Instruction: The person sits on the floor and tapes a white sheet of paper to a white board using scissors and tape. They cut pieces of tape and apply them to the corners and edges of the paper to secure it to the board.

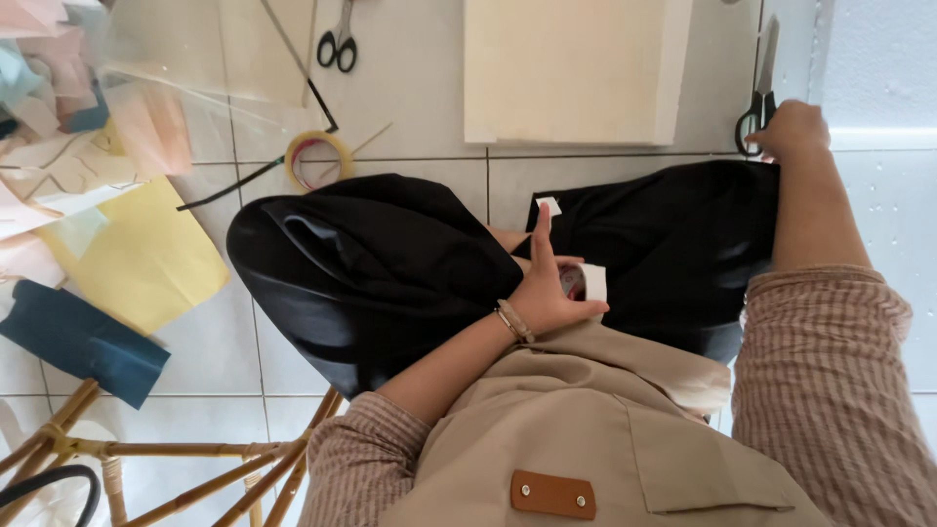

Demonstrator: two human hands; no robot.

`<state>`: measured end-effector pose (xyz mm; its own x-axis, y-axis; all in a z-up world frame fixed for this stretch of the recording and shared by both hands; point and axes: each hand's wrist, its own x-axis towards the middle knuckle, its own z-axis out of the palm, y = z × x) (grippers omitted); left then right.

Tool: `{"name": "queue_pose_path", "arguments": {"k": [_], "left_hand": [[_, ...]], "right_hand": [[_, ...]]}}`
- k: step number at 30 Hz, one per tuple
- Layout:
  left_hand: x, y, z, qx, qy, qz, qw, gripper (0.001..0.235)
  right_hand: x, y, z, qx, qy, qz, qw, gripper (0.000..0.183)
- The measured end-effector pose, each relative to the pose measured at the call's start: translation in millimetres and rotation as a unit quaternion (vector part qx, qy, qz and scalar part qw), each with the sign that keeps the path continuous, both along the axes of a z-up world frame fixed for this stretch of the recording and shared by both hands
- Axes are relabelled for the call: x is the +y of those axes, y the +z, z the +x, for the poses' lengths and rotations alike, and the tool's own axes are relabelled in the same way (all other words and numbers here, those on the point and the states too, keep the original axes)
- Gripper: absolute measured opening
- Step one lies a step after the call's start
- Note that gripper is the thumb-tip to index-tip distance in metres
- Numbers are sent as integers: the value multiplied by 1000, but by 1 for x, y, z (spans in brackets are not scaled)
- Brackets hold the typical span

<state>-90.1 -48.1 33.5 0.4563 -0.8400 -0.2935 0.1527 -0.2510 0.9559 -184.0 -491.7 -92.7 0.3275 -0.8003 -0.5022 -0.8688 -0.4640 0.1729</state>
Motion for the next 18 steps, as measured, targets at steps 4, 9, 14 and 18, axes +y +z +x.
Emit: {"name": "queue_pose_path", "arguments": {"k": [4, 9, 14, 18], "left_hand": [[-5, -10, 20, -38, 94, -64, 993, 134], [-1, -1, 160, -260, 237, 41, 935, 125], [-6, -21, 241, -422, 185, 369, 807, 119], [-8, -64, 251, -390, 88, 482, 780, 121]], "right_hand": [[33, 5, 44, -6, 71, -22, 997, 43], [225, 17, 145, -205, 392, -197, 875, 51], [312, -8, 207, -308, 506, -315, 741, 80], [314, -6, 204, -358, 499, -261, 745, 29]]}}
